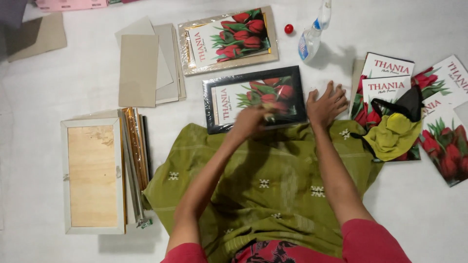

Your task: Finishing and cleaning picture frames by inserting backings and using a brush on the surfaces.

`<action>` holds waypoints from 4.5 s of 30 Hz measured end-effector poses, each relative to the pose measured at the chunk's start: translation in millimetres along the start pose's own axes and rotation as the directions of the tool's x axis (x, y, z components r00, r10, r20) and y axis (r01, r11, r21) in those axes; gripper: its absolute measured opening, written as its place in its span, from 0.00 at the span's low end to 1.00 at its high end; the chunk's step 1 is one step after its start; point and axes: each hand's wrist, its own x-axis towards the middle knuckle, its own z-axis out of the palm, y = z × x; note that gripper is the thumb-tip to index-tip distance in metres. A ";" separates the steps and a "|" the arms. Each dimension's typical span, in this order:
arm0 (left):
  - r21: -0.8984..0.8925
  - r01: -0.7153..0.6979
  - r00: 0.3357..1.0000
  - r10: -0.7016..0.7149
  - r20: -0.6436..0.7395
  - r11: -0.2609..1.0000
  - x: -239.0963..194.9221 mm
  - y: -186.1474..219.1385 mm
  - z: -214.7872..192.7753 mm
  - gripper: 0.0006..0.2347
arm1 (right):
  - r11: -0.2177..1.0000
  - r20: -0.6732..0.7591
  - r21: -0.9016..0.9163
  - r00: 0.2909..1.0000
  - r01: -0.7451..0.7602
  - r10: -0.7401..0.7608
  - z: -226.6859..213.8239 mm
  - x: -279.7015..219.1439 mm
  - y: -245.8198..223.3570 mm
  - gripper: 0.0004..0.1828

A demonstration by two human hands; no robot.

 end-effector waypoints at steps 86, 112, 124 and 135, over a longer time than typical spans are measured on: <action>-0.606 0.377 0.845 -0.527 -0.084 0.701 13.5 122.2 0.0 0.16 | 0.997 0.111 0.048 0.992 -0.059 0.054 28.7 -8.4 12.4 0.30; -0.279 0.390 0.635 -0.476 -0.609 0.878 83.8 -67.5 -6.9 0.31 | 0.998 0.221 -0.020 0.973 -0.067 0.070 11.1 -4.1 6.0 0.32; -0.444 0.153 0.887 -0.320 -0.332 0.883 64.2 88.4 -37.8 0.08 | 0.998 0.137 0.022 0.989 -0.054 0.050 0.7 -2.7 -0.7 0.31; -0.712 0.444 0.531 -0.800 -0.280 0.544 -92.6 -89.3 -37.1 0.24 | 1.000 0.049 0.023 0.999 -0.001 -0.001 -2.0 -2.7 0.9 0.29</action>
